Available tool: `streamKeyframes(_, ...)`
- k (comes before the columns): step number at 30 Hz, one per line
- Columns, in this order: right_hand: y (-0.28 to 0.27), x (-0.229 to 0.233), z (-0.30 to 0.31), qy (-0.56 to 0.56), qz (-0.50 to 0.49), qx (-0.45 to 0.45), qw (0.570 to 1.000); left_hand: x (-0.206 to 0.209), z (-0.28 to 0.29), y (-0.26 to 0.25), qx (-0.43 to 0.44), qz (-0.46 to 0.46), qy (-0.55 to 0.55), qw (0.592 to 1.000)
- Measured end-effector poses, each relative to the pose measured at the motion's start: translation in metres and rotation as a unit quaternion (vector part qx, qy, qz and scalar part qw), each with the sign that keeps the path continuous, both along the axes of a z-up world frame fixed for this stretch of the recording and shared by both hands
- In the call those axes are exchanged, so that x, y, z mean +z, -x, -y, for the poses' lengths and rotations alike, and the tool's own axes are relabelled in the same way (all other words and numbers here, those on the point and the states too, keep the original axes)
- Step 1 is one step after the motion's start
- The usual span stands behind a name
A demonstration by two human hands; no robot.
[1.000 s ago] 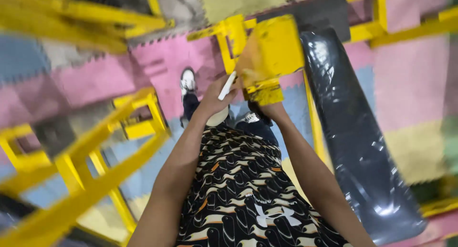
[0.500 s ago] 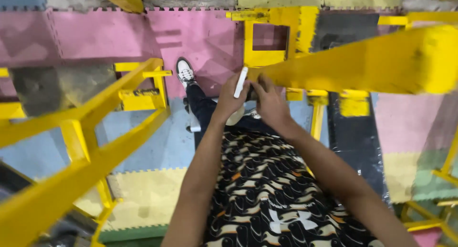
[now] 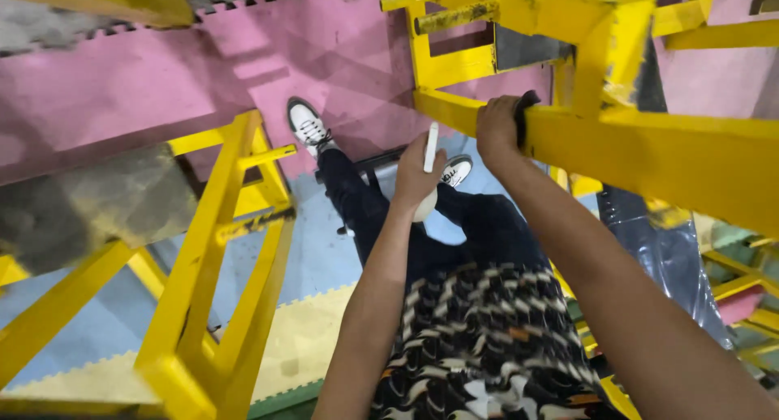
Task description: Cleaning and wiping down various gym machines and benches using a spray bottle and a cloth.
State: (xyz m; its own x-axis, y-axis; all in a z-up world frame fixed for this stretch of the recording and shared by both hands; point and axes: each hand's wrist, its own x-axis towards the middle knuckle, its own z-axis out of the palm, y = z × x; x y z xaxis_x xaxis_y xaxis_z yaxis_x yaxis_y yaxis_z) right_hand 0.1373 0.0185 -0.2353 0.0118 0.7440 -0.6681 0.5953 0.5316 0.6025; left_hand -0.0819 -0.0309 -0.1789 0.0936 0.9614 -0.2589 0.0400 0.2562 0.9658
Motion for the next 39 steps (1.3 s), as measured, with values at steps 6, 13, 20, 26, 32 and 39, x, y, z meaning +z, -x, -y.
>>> streamKeyframes(6, -0.001, -0.093, 0.004, -0.003, -0.016, 0.075, 0.997, -0.101, 0.008, -0.028, -0.018, -0.019, 0.017, 1.0)
streamKeyframes(13, -0.007, -0.231, 0.005, 0.041, 0.005, 0.091, 0.995, -0.204, 0.014, -0.042, -0.039, -0.047, 0.101, 0.993)
streamKeyframes(20, -0.008, -0.332, 0.004, 0.026, 0.002, 0.096, 0.995, -0.266, 0.007, -0.037, 0.02, -0.029, 0.06, 0.998)
streamKeyframes(26, -0.012, -0.403, 0.001, 0.034, -0.006, 0.088, 0.995, -0.288, -0.017, -0.036, -0.012, -0.011, 0.076, 0.997)
streamKeyframes(32, -0.017, -0.457, -0.013, 0.03, -0.127, -0.012, 0.991, -0.288, -0.045, -0.034, -0.022, -0.036, 0.114, 0.993)
streamKeyframes(39, -0.018, -0.491, -0.051, -0.108, -0.327, -0.385, 0.856, -0.284, -0.077, -0.027, -0.003, -0.034, 0.082, 0.996)
